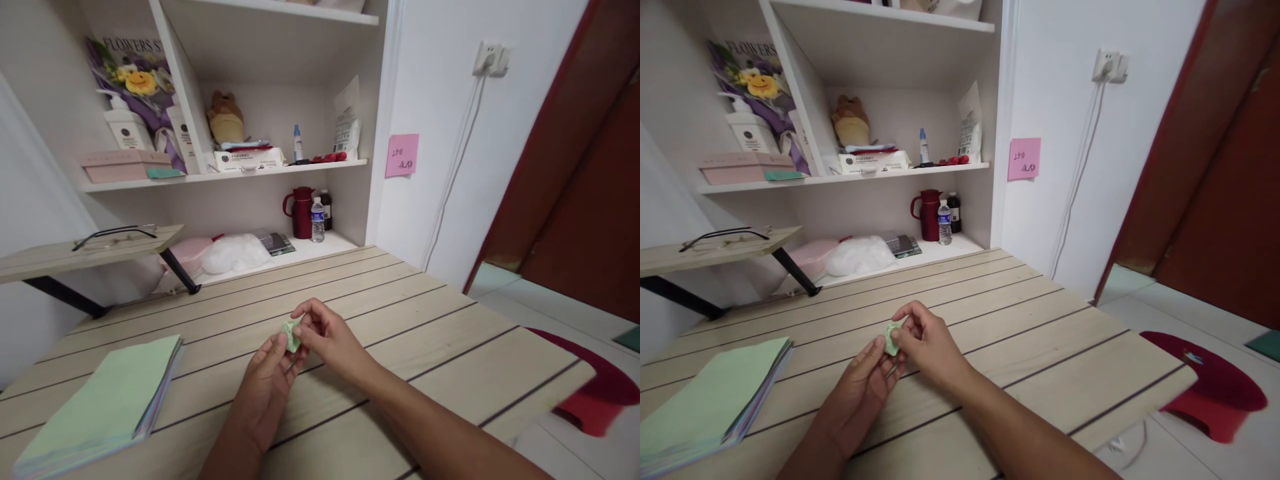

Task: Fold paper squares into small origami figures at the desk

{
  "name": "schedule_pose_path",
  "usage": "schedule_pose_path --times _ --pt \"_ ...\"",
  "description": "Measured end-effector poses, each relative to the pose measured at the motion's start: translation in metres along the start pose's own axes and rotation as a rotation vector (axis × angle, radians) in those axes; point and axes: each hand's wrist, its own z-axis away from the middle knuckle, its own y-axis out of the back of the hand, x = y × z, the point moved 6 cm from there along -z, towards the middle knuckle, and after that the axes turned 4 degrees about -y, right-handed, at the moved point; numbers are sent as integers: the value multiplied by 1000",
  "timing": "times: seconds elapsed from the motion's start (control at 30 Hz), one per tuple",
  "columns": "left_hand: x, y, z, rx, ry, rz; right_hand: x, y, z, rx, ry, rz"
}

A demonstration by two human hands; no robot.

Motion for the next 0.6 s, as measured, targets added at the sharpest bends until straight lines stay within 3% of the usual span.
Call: schedule_pose_path --times 0.07,0.27,0.6 --pt "1 2 0 25 7 16 -2 -3 1 -58 -6 -75" --pt "5 -1 -1 12 -13 84 -8 -2 1 -64 6 -81" --pt "1 -3 0 -33 -8 76 -12 1 1 54 73 232"
